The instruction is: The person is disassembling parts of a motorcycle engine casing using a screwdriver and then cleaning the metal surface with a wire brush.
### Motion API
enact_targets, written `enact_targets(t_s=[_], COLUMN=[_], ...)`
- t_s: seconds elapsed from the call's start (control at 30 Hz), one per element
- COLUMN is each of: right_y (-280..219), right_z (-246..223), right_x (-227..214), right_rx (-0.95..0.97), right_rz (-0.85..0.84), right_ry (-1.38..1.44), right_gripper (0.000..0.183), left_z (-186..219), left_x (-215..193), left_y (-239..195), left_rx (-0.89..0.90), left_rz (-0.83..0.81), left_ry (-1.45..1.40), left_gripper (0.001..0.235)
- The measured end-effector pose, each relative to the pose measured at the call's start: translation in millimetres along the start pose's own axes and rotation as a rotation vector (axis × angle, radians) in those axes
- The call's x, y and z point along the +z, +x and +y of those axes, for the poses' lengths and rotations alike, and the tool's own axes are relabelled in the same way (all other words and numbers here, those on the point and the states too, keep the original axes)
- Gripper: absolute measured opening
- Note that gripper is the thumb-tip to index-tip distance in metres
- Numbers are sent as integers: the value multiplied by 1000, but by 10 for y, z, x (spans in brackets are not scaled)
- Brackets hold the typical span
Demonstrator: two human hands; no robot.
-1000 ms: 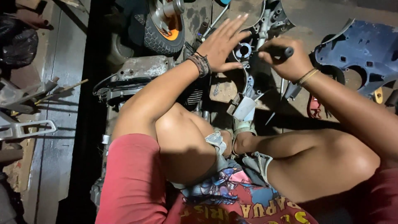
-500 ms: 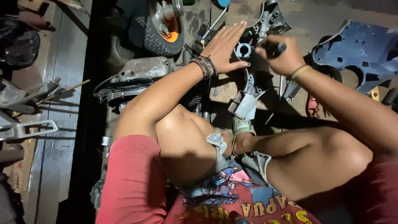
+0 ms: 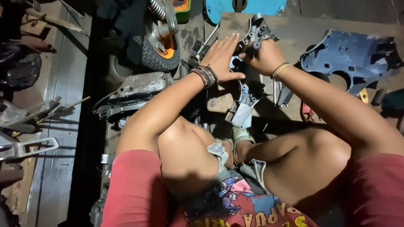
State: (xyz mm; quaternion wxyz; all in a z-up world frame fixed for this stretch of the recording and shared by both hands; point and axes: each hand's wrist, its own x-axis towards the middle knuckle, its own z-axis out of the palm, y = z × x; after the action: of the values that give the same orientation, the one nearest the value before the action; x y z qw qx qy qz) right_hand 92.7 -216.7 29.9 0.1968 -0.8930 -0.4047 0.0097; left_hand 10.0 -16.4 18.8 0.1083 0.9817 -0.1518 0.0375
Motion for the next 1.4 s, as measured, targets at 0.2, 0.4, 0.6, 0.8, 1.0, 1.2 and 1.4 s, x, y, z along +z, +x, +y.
enact_targets(t_s=[0.2, 0.4, 0.6, 0.8, 1.0, 1.2, 1.4], right_y=[-96, -164, -205, -130, -49, -154, -52], right_z=[-8, 45, -26, 35, 215, 9, 181], right_x=[-124, -10, -35, -74, 155, 3, 221], right_rx=[28, -46, -81, -39, -9, -61, -20], right_rz=[76, 86, 76, 98, 46, 10, -98], right_ry=[126, 85, 6, 124, 121, 32, 59], right_gripper=[24, 20, 21, 16, 18, 19, 31], left_z=[12, 13, 44, 115, 112, 133, 238], left_x=[-37, -63, -25, -158, -103, -50, -192], left_y=[-7, -27, 8, -12, 21, 104, 70], left_rx=[3, -10, -57, -76, -105, -157, -176], left_rz=[7, -18, -37, -58, -76, -98, -177], left_ry=[-11, -60, -86, -10, -6, 39, 76], left_gripper=[137, 138, 134, 135, 135, 130, 122])
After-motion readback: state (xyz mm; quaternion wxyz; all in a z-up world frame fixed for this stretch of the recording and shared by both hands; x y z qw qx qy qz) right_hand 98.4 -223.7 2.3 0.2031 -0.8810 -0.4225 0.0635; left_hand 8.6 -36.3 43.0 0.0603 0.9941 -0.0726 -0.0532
